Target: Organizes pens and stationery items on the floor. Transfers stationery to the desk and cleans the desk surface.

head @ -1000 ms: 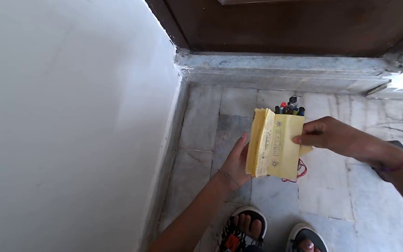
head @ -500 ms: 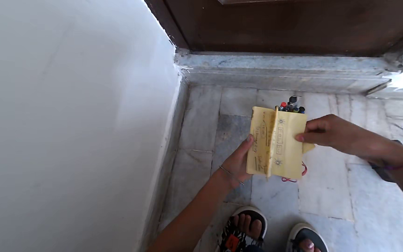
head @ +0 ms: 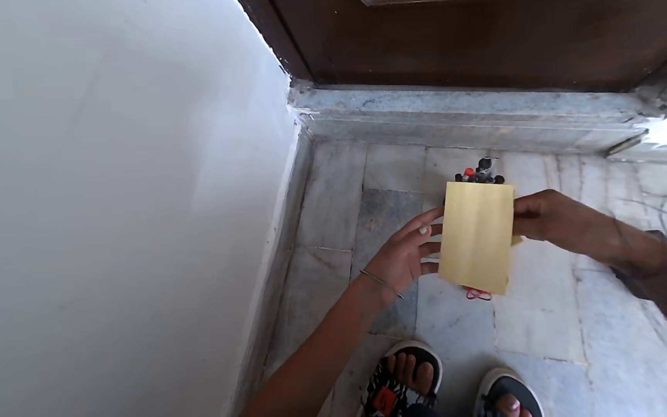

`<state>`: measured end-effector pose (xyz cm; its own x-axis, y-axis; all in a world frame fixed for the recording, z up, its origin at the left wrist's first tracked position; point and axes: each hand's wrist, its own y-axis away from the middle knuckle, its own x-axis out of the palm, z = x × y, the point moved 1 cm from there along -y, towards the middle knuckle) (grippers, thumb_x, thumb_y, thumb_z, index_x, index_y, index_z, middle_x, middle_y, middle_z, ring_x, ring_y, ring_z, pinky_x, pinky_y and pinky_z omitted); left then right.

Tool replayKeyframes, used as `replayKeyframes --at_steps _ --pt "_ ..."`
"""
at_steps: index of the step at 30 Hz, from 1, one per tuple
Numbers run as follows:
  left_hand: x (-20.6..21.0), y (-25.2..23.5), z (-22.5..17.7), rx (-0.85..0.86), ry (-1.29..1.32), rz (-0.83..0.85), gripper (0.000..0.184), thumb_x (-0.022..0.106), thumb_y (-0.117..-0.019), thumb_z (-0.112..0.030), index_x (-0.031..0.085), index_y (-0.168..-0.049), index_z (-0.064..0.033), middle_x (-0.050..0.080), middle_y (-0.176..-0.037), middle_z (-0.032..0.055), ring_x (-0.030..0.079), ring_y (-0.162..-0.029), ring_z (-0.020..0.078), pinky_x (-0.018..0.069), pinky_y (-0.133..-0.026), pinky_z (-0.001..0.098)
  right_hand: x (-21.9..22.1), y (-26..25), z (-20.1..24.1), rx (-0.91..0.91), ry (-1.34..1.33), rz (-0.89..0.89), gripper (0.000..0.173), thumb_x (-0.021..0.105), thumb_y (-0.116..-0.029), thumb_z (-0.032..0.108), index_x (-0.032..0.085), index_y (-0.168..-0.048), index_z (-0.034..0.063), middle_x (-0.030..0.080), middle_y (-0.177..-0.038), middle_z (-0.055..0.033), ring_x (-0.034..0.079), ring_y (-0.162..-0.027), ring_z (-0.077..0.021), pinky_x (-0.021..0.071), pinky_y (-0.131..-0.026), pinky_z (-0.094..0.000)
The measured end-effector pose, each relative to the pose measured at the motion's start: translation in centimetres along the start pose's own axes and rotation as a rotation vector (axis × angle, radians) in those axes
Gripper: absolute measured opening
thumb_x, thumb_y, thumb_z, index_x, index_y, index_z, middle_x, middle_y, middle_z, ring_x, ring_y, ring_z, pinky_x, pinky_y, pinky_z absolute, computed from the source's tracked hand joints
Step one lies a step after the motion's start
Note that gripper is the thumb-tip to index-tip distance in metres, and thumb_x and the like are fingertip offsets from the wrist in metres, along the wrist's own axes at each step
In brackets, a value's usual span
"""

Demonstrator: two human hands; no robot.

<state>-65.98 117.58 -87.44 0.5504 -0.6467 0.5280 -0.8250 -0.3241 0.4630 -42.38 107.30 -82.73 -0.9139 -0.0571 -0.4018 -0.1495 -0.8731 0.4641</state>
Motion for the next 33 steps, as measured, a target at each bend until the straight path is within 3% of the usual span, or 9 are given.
replayKeyframes --at_steps 5,7,10,15,18,20,22,29,33 --pt "0.2 -0.2 0.3 0.035 -0.203 0.017 0.083 0.056 -0.0948 -0.062 0.029 -0.161 -0.0198 0.052 -0.149 0.0033 0.054 -0.131 0.0173 0.0492 -0.103 0.0400 0.9 0.3 1.3 0.019 -0.071 -0.001 0.024 0.064 -0.0987 0.004 0.069 -0.075 0.0064 0.057 -0.061 0.0017 0.045 -0.052 -0.0040 0.0352 -0.050 -0.0196" --pt "0.6 -0.1 0.3 0.008 -0.192 0.051 0.091 0.065 -0.0901 -0.059 0.026 -0.161 -0.0174 0.055 -0.143 0.0020 0.057 -0.124 0.0119 0.0500 -0.101 0.0336 1.7 0.4 2.0 0.007 -0.114 0.018 0.024 0.065 -0.0987 0.007 0.069 -0.076 0.0082 0.056 -0.061 0.0029 0.044 -0.052 -0.0028 0.0345 -0.049 -0.0183" --pt "1.3 0.2 0.4 -0.080 -0.024 0.024 0.038 0.062 -0.0960 -0.025 0.048 -0.127 -0.0098 0.066 -0.101 -0.0063 0.066 -0.092 0.0016 0.0552 -0.086 0.0220 2.7 0.3 2.8 0.022 -0.187 0.072 0.020 0.066 -0.0981 0.009 0.070 -0.079 0.0082 0.058 -0.063 0.0034 0.045 -0.053 -0.0020 0.0343 -0.049 -0.0172" --pt "0.3 -0.8 1.1 -0.107 0.078 0.051 0.024 0.055 -0.0980 -0.021 0.052 -0.120 -0.0118 0.070 -0.097 -0.0065 0.069 -0.090 0.0036 0.0574 -0.084 0.0239 2.2 0.6 3.6 0.146 -0.282 0.054 0.017 0.062 -0.1010 0.011 0.077 -0.094 0.0069 0.064 -0.071 0.0031 0.044 -0.052 -0.0015 0.0342 -0.048 -0.0163" --pt "-0.4 -1.2 1.7 -0.084 0.045 0.109 0.031 0.068 -0.0899 -0.029 0.054 -0.114 -0.0153 0.072 -0.094 -0.0097 0.070 -0.087 0.0017 0.0581 -0.082 0.0221 1.9 0.7 3.8 0.215 -0.410 0.023 0.021 0.055 -0.1045 0.009 0.074 -0.097 0.0055 0.063 -0.073 0.0030 0.041 -0.049 -0.0002 0.0327 -0.045 -0.0147" --pt "-1.6 -2.0 2.9 -0.082 0.070 0.233 0.066 0.082 -0.0779 -0.056 0.055 -0.123 -0.0162 0.074 -0.108 -0.0045 0.072 -0.100 0.0092 0.0594 -0.087 0.0281 1.8 0.6 4.1 0.248 -0.510 0.013 0.022 0.053 -0.1049 0.009 0.073 -0.096 0.0043 0.064 -0.074 0.0024 0.043 -0.050 0.0003 0.0352 -0.045 -0.0133" --pt "-2.9 -3.3 4.3 -0.079 0.147 0.432 0.094 0.081 -0.0720 -0.069 0.053 -0.144 -0.0160 0.065 -0.137 0.0076 0.065 -0.124 0.0257 0.0560 -0.100 0.0443 1.6 0.3 4.3 0.274 -0.596 0.011 0.023 0.051 -0.1062 0.012 0.072 -0.099 0.0044 0.064 -0.076 0.0018 0.046 -0.050 0.0008 0.0376 -0.045 -0.0120" --pt "-3.0 -3.0 6.3 -0.115 0.333 0.667 0.100 0.069 -0.0757 -0.079 0.050 -0.150 -0.0139 0.063 -0.138 0.0175 0.064 -0.124 0.0380 0.0564 -0.098 0.0576 2.2 -0.9 4.3 0.227 -0.459 0.102 0.025 0.050 -0.1080 0.019 0.070 -0.113 0.0055 0.069 -0.083 0.0023 0.051 -0.056 0.0011 0.0421 -0.052 -0.0136" --pt "-1.6 -2.5 5.5 -0.182 0.369 0.737 0.097 0.071 -0.0765 -0.076 0.049 -0.149 -0.0153 0.064 -0.137 0.0151 0.066 -0.123 0.0359 0.0604 -0.091 0.0524 3.2 -1.6 4.7 0.229 -0.244 0.084 0.030 0.052 -0.1077 0.023 0.068 -0.090 0.0060 0.060 -0.069 0.0031 0.045 -0.052 -0.0015 0.0360 -0.049 -0.0168"
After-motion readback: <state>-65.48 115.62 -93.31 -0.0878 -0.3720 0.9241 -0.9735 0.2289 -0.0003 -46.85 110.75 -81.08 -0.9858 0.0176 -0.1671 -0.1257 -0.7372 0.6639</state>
